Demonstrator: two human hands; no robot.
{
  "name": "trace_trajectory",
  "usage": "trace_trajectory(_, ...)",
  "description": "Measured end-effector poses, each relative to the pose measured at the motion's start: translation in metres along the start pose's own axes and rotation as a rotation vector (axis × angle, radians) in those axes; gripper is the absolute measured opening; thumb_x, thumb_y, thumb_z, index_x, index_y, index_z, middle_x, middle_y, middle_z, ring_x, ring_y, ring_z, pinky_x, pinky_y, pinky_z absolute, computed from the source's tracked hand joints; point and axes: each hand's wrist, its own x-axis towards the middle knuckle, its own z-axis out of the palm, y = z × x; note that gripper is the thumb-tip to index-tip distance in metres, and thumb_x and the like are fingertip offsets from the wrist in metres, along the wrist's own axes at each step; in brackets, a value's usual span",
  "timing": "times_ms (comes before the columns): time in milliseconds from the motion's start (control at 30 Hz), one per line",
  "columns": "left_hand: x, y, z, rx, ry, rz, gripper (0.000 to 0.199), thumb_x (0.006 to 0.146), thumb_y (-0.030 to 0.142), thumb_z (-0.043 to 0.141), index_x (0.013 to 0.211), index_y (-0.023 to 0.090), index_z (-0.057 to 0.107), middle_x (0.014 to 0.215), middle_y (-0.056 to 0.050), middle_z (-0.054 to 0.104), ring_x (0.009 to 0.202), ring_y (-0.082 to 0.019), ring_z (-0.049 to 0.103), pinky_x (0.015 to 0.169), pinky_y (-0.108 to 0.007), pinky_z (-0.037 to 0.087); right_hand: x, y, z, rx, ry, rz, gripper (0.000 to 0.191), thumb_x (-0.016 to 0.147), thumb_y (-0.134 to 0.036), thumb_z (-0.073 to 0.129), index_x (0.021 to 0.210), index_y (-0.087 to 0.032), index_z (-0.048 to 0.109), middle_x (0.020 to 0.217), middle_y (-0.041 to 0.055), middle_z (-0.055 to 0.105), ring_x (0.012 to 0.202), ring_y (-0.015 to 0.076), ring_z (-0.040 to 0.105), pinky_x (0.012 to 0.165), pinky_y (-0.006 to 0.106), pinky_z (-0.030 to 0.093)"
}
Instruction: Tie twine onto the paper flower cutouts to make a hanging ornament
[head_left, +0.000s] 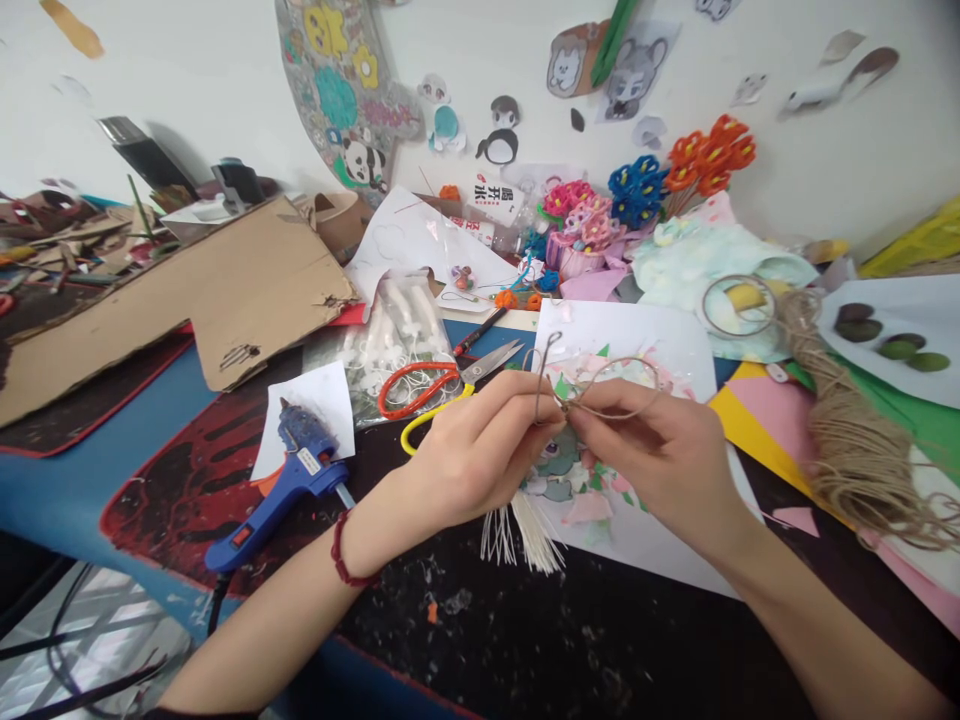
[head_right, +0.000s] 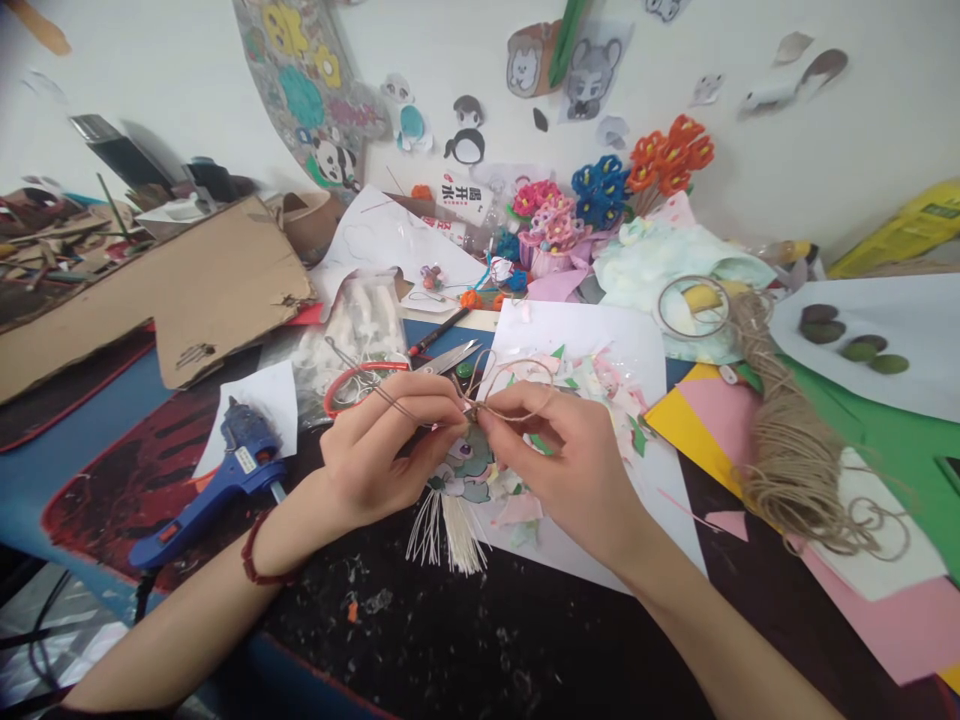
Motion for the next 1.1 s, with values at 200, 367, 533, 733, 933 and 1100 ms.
trace_trajectory(200,-0.001,-0.001,0.002,0.065,0.007,0.042,0.006,0.092,0.009,0.058,0.098,0.009,0.059,0.093,-0.010,0.067,0.085,-0.014,0.067,0.073,-0.025,0.060,-0.002,0.001,0.000,0.075,0.011,0.044,0.006,0.087,-0.020,0.066,0.087,-0.025,0.069,0.075,-0.0048,0.067,0.054,0.0048,0.061,0.049,0.014,0.052)
trace_trajectory(367,-0.002,-0.001,0.002,0.062,0.023,0.068,0.006,0.092,0.010,0.059,0.097,0.007,0.060,0.093,-0.011,0.067,0.084,-0.014,0.067,0.072,-0.024,0.059,-0.002,0.000,0.001,0.080,0.008,0.065,0.003,0.086,-0.022,0.068,0.086,-0.025,0.070,0.076,-0.0037,0.068,0.055,0.0059,0.063,0.052,0.015,0.055)
trace_trajectory(533,-0.002,-0.001,0.001,0.078,0.044,0.064,0.006,0.092,0.012,0.061,0.097,0.009,0.061,0.094,-0.010,0.068,0.081,-0.012,0.067,0.070,-0.022,0.058,-0.001,-0.004,-0.003,0.090,-0.027,0.082,0.003,0.087,-0.024,0.068,0.087,-0.024,0.071,0.068,-0.0039,0.067,0.049,0.0064,0.062,0.047,0.015,0.053)
trace_trajectory(733,-0.001,0.001,-0.001,0.079,0.094,0.012,0.005,0.093,0.013,0.058,0.097,0.013,0.062,0.096,-0.007,0.069,0.085,-0.012,0.068,0.073,-0.022,0.058,0.001,-0.008,-0.005,0.165,-0.031,0.106,0.013,0.076,-0.020,0.077,0.087,-0.022,0.071,0.065,-0.0038,0.069,0.054,0.0099,0.067,0.052,0.018,0.057)
trace_trajectory(933,0.000,-0.001,0.000,0.095,0.089,0.031,0.005,0.093,0.013,0.058,0.096,0.012,0.062,0.095,-0.009,0.069,0.085,-0.014,0.068,0.071,-0.023,0.057,0.000,-0.009,-0.004,0.098,-0.002,0.048,0.006,0.077,-0.017,0.074,0.082,-0.019,0.070,0.069,-0.0008,0.071,0.056,0.0112,0.067,0.054,0.021,0.060)
trace_trajectory(1100,-0.001,-0.003,0.001,0.134,0.098,0.076,0.005,0.092,0.014,0.059,0.097,0.011,0.061,0.094,-0.009,0.069,0.086,-0.015,0.069,0.070,-0.024,0.058,-0.001,-0.008,-0.002,0.066,0.038,0.013,0.007,0.077,-0.017,0.074,0.083,-0.019,0.070,0.069,-0.0003,0.069,0.056,0.0118,0.065,0.054,0.023,0.059)
